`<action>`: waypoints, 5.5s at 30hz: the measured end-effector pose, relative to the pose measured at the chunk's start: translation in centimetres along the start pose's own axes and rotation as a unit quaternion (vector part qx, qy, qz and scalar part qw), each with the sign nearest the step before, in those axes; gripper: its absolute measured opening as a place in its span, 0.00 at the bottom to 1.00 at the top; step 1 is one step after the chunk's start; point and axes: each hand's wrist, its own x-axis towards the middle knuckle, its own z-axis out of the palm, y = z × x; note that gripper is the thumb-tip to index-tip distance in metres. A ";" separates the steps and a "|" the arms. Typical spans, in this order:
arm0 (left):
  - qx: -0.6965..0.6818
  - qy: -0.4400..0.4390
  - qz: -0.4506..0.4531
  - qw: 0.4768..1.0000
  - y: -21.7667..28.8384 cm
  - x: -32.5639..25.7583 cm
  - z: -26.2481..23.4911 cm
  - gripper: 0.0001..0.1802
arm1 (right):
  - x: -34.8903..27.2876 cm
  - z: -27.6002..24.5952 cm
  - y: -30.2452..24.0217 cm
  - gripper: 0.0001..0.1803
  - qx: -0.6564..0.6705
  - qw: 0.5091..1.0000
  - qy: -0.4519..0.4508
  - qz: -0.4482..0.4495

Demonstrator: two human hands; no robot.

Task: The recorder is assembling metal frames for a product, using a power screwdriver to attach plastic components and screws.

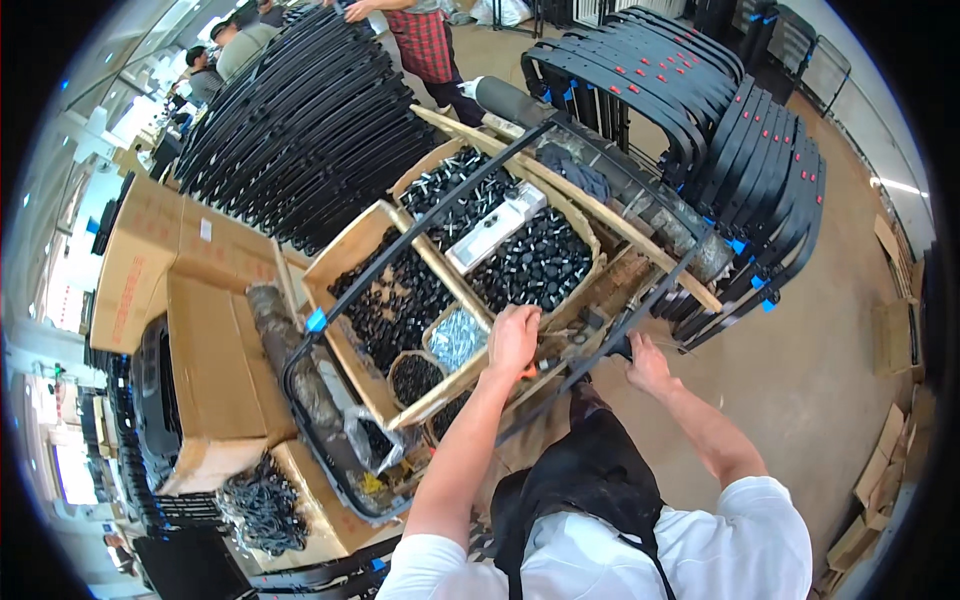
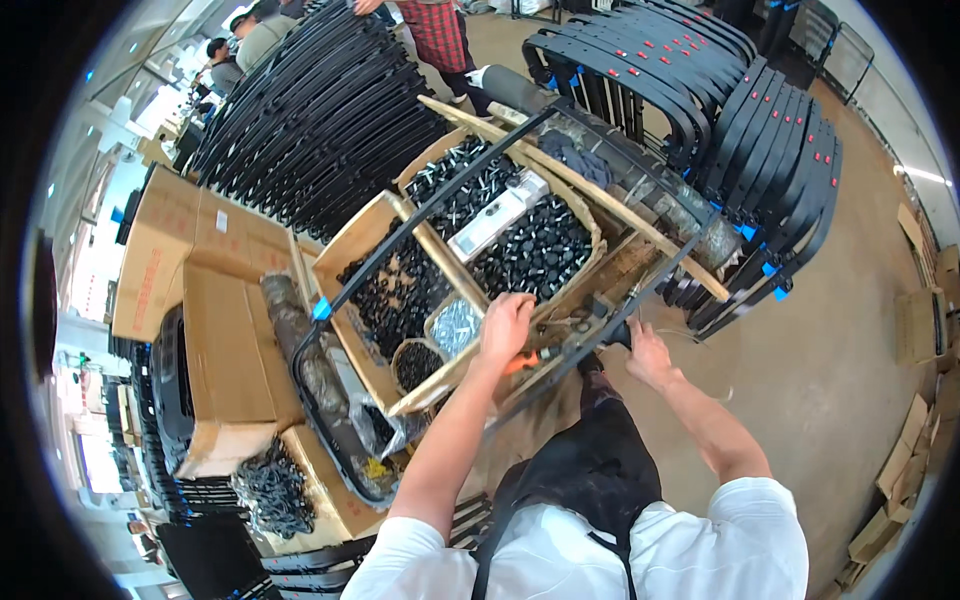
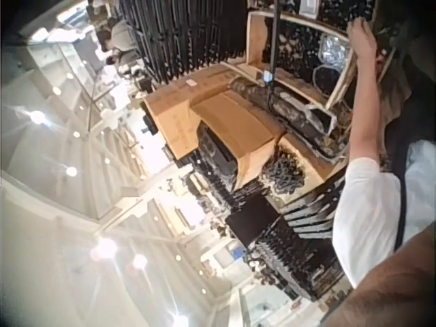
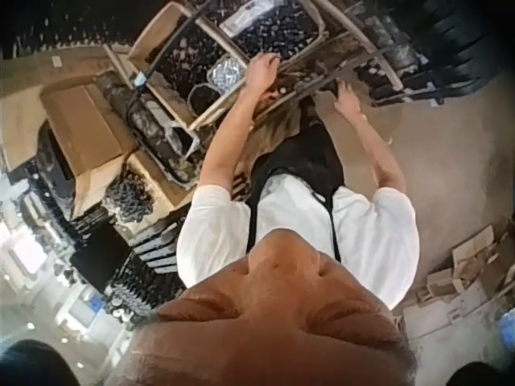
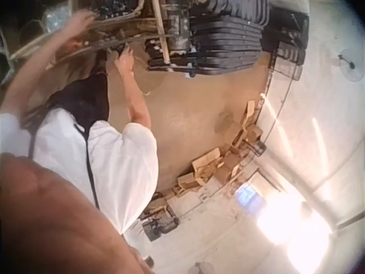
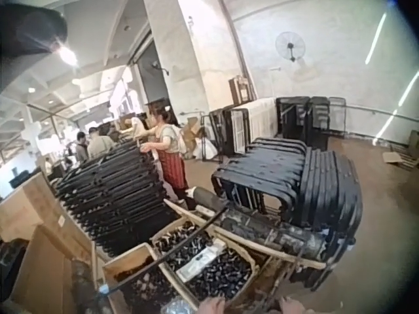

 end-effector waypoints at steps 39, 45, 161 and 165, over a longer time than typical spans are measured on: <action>-0.112 -0.017 0.040 0.993 -1.1 47.0 6.5 0.18 | 21.6 -16.4 -7.5 0.17 0.464 0.820 -0.334 -0.014; -0.084 -0.033 0.137 0.987 -1.4 46.8 6.4 0.19 | 17.5 -19.5 -3.5 0.19 0.440 0.877 -0.176 -0.077; 0.281 -0.085 0.241 0.925 1.3 50.2 4.7 0.20 | 13.4 -25.0 1.4 0.22 -0.208 0.972 -0.008 0.108; 0.251 -0.098 0.090 0.959 6.5 49.7 4.3 0.28 | 11.8 -26.1 2.3 0.21 -0.271 0.952 -0.019 0.141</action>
